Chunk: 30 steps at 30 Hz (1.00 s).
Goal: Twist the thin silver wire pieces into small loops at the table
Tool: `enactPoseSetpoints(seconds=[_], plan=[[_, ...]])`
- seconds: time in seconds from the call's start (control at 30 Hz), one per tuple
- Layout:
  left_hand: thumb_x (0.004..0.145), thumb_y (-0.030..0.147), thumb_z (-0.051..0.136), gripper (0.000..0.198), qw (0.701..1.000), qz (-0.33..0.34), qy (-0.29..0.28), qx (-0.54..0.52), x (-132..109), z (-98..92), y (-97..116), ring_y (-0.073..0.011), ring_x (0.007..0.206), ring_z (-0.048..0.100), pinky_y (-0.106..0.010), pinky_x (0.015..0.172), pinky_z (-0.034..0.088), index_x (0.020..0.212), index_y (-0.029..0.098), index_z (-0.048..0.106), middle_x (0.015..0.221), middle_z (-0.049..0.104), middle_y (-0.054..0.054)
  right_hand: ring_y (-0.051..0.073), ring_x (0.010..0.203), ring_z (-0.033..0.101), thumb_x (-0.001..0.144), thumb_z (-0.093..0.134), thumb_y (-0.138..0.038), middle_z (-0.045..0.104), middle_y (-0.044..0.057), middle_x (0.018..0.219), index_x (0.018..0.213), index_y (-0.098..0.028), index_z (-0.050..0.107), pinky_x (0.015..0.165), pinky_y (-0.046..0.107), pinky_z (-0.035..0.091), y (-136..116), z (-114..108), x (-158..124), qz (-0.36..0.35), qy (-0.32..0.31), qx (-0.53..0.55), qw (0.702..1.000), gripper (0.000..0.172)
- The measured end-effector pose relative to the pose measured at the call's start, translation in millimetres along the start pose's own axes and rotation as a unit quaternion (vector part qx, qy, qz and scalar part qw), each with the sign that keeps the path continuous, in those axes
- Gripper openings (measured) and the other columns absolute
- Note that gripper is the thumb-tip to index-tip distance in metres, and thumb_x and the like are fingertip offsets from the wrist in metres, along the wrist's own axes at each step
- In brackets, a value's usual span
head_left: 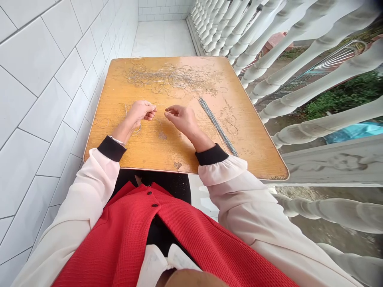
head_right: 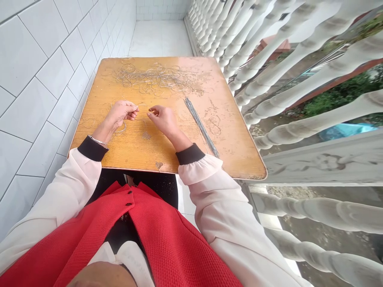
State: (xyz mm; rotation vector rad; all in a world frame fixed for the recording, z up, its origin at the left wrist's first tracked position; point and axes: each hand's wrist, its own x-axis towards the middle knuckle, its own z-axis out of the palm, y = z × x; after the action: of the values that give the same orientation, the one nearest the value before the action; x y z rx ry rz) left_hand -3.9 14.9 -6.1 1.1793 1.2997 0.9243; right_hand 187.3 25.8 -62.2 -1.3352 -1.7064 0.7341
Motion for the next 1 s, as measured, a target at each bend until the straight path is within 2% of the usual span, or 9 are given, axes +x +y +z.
enactPoseSetpoints(seconds=[0.1, 0.23, 0.4, 0.57, 0.7, 0.83, 1.0], plan=[[0.101, 0.008, 0.06, 0.032, 1.0, -0.001, -0.013, 0.011, 1, -0.6, 0, -0.0028, 0.049, 0.053, -0.018, 0.06, 0.045, 0.069, 0.012, 0.061, 0.056, 0.06, 0.004, 0.017, 0.069, 0.067, 0.086, 0.075, -0.028, 0.075, 0.004, 0.077, 0.092, -0.017, 0.078, 0.071, 0.031, 0.057, -5, -1, -1, 0.001, 0.022, -0.012, 1.0, 0.013], [0.099, 0.004, 0.06, 0.031, 0.999, -0.002, -0.04, 0.029, 1, 1.1, 0, -0.0034, 0.05, 0.054, -0.019, 0.062, 0.045, 0.069, 0.012, 0.062, 0.056, 0.06, 0.003, 0.011, 0.053, 0.06, 0.095, 0.067, -0.022, 0.069, 0.0, 0.062, 0.087, -0.017, 0.075, 0.055, 0.022, 0.051, -16, 7, -2, 0.058, -0.018, 0.101, 0.993, 0.012], [0.094, -0.001, 0.064, 0.027, 0.999, 0.02, -0.015, 0.045, -1, 3.8, 2, -0.0041, 0.054, 0.057, -0.019, 0.064, 0.047, 0.07, 0.012, 0.063, 0.06, 0.064, 0.002, 0.01, 0.046, 0.056, 0.095, 0.064, -0.007, 0.067, 0.0, 0.056, 0.079, -0.016, 0.072, 0.05, 0.021, 0.048, -27, 9, -5, 0.129, -0.037, 0.187, 0.973, 0.02], [0.093, -0.002, 0.062, 0.03, 0.996, 0.034, 0.01, 0.079, 0, 7.6, 4, -0.0052, 0.054, 0.055, -0.023, 0.068, 0.051, 0.067, 0.014, 0.06, 0.06, 0.06, 0.003, 0.009, 0.045, 0.055, 0.097, 0.064, -0.008, 0.068, 0.0, 0.058, 0.078, -0.016, 0.071, 0.051, 0.021, 0.048, -32, 9, -8, 0.165, -0.039, 0.237, 0.957, 0.022], [0.091, -0.004, 0.06, 0.034, 0.993, 0.043, 0.022, 0.109, 3, 7.9, 2, -0.0067, 0.053, 0.053, -0.024, 0.067, 0.051, 0.064, 0.016, 0.057, 0.054, 0.056, 0.003, 0.008, 0.046, 0.057, 0.098, 0.065, -0.01, 0.07, 0.0, 0.06, 0.079, -0.016, 0.071, 0.053, 0.02, 0.049, -32, 11, -11, 0.166, -0.055, 0.249, 0.953, 0.02], [0.092, -0.003, 0.062, 0.034, 0.994, 0.036, -0.009, 0.103, 3, 6.0, 1, -0.0068, 0.053, 0.053, -0.024, 0.065, 0.049, 0.063, 0.016, 0.058, 0.055, 0.056, 0.002, 0.008, 0.055, 0.062, 0.098, 0.068, -0.014, 0.074, 0.001, 0.068, 0.087, -0.016, 0.075, 0.06, 0.019, 0.051, -30, 9, -11, 0.132, -0.077, 0.212, 0.965, 0.014], [0.095, 0.007, 0.07, 0.029, 0.996, 0.035, -0.032, 0.076, 3, 5.6, 1, -0.0053, 0.053, 0.054, -0.019, 0.062, 0.046, 0.068, 0.015, 0.061, 0.055, 0.057, 0.003, 0.009, 0.057, 0.059, 0.095, 0.072, -0.019, 0.073, 0.001, 0.067, 0.084, -0.016, 0.078, 0.058, 0.02, 0.048, -24, 8, -8, 0.081, -0.043, 0.136, 0.986, 0.012]])
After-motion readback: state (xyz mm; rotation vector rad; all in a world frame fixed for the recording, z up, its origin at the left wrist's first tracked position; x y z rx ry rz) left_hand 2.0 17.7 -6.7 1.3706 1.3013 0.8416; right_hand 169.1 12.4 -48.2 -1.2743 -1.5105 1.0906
